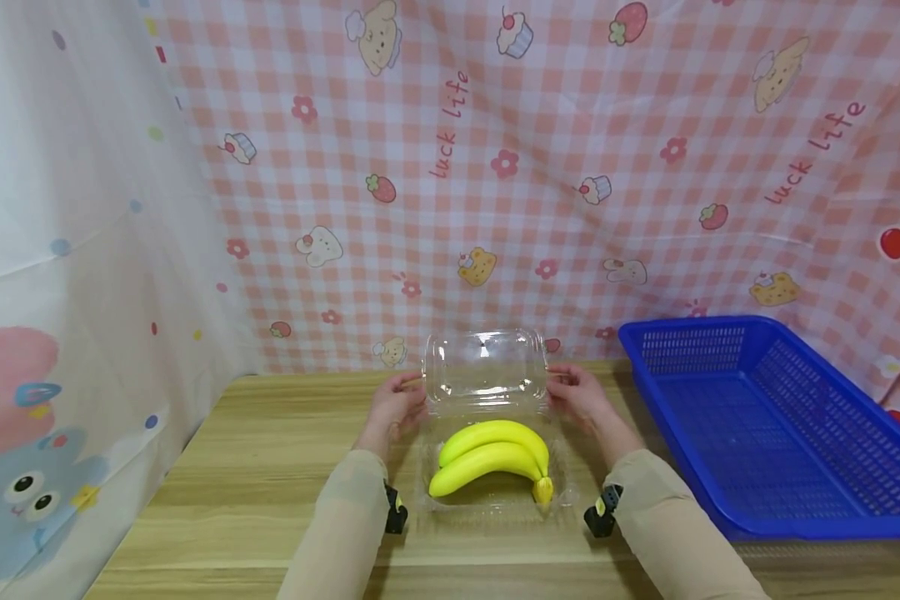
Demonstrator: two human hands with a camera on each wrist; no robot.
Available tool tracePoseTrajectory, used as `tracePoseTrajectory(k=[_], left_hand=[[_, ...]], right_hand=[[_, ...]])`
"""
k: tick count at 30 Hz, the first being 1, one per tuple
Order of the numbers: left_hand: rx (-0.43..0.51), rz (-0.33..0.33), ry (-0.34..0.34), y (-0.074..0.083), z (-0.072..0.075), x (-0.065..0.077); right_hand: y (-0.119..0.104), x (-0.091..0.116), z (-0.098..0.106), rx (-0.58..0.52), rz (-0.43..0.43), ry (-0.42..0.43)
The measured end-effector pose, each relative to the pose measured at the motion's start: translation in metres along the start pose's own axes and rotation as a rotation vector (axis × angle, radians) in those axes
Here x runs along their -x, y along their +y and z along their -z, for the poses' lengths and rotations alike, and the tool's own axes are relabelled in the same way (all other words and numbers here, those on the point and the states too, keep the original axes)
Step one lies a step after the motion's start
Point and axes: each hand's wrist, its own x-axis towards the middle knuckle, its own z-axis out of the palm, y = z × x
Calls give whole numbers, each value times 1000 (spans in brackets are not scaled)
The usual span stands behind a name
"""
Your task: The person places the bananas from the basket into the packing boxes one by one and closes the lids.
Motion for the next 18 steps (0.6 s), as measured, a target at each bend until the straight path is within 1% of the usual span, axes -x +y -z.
tracePoseTrajectory(k=[4,8,13,18], left_hand=[[16,-43,-8,1,0,-1],[20,-79,-13,2,1,0],[24,-111,-21,2,2,0],[22,-144,-31,1,5,0]], right_hand=[[-2,1,-1,6,30,45],[-3,2,0,-12,38,63],[-4,4,2,-11,69,39],[-4,8,1,-7,127,25]])
